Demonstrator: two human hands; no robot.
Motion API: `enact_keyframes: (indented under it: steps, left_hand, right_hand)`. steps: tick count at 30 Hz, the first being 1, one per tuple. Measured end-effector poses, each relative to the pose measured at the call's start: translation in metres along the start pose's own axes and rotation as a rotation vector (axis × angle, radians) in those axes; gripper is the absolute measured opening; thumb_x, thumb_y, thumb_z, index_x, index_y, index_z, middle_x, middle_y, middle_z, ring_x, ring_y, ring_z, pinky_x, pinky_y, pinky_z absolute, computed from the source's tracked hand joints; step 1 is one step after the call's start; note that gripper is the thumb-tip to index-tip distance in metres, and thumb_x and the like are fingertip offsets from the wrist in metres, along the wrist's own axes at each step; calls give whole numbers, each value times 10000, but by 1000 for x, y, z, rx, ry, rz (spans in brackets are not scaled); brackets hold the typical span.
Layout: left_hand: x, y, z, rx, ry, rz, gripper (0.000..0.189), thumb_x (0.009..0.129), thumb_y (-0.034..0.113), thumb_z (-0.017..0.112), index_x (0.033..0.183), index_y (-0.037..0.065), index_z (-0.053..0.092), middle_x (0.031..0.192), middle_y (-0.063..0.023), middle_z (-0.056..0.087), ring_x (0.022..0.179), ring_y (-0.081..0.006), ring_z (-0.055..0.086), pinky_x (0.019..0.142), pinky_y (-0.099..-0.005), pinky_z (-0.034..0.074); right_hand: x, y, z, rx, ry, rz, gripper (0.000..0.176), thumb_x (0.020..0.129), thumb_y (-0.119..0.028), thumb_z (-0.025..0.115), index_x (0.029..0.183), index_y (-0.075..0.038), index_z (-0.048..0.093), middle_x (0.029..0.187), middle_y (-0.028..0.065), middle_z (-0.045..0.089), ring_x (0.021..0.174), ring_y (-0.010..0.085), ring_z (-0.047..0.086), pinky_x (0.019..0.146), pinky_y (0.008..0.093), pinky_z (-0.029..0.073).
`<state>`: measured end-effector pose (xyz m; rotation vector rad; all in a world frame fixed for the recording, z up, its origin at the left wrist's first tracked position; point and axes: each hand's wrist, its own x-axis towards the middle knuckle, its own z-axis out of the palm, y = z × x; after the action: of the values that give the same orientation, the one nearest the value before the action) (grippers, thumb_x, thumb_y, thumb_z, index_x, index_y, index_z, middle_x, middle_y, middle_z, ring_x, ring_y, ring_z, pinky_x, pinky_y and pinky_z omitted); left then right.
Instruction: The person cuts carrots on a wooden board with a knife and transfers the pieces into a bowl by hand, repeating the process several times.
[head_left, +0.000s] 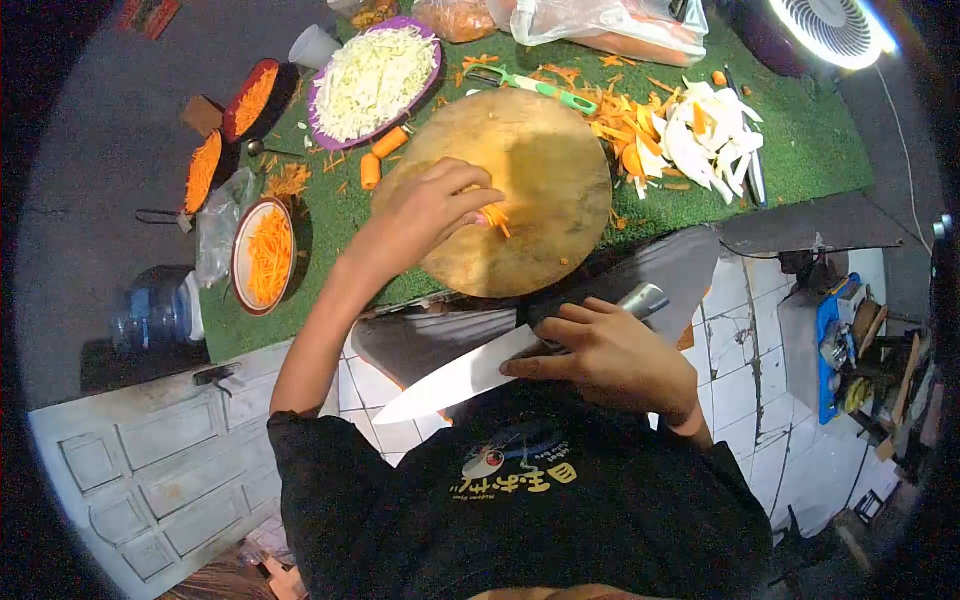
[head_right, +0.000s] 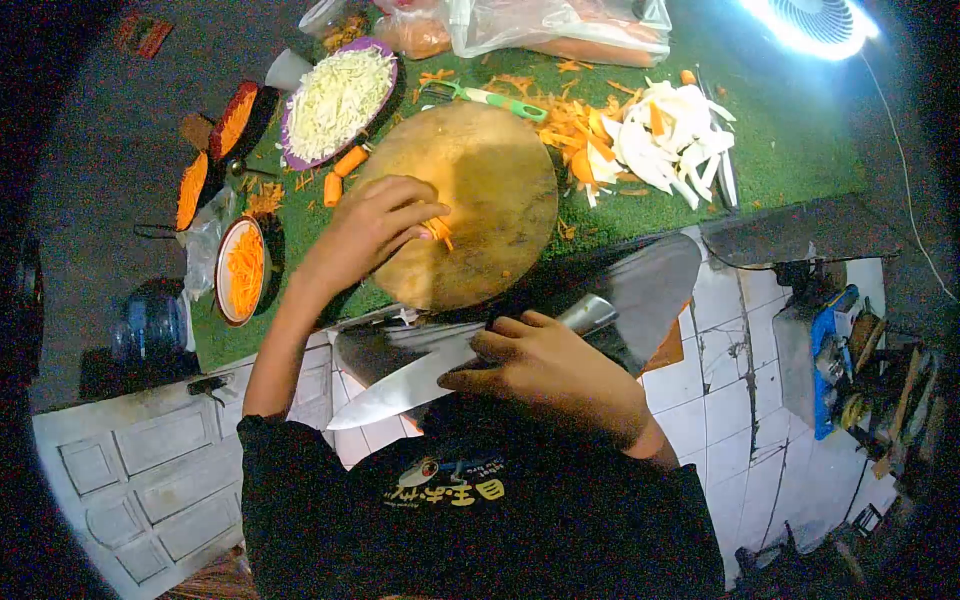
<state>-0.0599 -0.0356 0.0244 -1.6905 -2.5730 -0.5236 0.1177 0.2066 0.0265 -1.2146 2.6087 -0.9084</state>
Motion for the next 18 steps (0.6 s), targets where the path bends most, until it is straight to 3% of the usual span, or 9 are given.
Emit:
enact_keyframes:
  steps: [3, 7, 9, 11, 13, 15, 16, 18]
  left_hand:
    - [-3, -6, -3, -6, -142, -27, 262, 926, 184, 672, 1161, 68, 660, 1095, -102, 637, 1065, -315, 618, 921, -428, 510]
    - [0, -6, -10, 71, -255, -46, 222, 962, 197, 617, 1127, 50, 624, 1054, -106, 609, 1035, -330, 607, 912, -428, 521]
    - [2, -14, -4, 286, -400, 115, 201, 968, 232, 595, 1046, 48, 609, 1045, -119, 609, 991, -332, 607, 890, -429, 528]
    - [-13, -30, 13, 146, -25, 271, 176, 960, 246, 580, 1010, 80, 608, 1023, -116, 612, 977, -316, 619, 863, -426, 538]
    - [16, -17, 1, 160, -594, 5, 181, 948, 251, 564, 1046, 113, 630, 1010, -104, 622, 1007, -284, 639, 847, -406, 547]
    - [-9, -24, 28, 171, -76, 161, 164, 938, 240, 543, 1017, 121, 624, 985, -99, 633, 1020, -256, 648, 835, -395, 548]
    - [-11, -18, 27, 189, -64, 122, 164, 938, 240, 543, 1017, 121, 624, 985, -99, 633, 1020, -256, 648, 835, -395, 548]
    - [-11, -9, 25, 526, 18, 235, 181, 934, 243, 540, 1012, 97, 615, 981, -107, 642, 1027, -250, 652, 844, -399, 548]
  right_hand:
    - [2, -2, -3, -9, -14, 27, 626, 763, -95, 643, 1344, -326, 674, 1020, 16, 598, 973, 231, 597, 893, 383, 504]
    - [5, -2, -5, -9, -27, 18, 603, 760, -105, 648, 1324, -315, 687, 1018, 29, 604, 950, 242, 604, 864, 386, 510]
    - [9, -2, -3, -19, -57, -24, 590, 759, -107, 650, 1311, -308, 696, 1018, 36, 607, 935, 252, 611, 847, 392, 513]
    - [14, -3, 0, 36, 52, -54, 546, 755, -103, 653, 1266, -284, 725, 972, 51, 609, 893, 272, 623, 817, 410, 518]
    - [17, -6, -3, 32, -3, -67, 525, 752, -97, 656, 1241, -267, 739, 953, 56, 614, 884, 280, 628, 817, 416, 520]
    - [22, -13, -3, 51, 7, -31, 463, 753, -82, 665, 1178, -232, 769, 898, 64, 625, 862, 293, 640, 803, 422, 529]
    - [23, -15, -3, 48, -14, -70, 463, 753, -82, 665, 1178, -232, 769, 898, 64, 625, 862, 293, 640, 803, 422, 529]
    - [25, -18, -3, 77, -39, 13, 439, 771, -63, 664, 1164, -222, 776, 897, 69, 636, 845, 298, 648, 780, 420, 539]
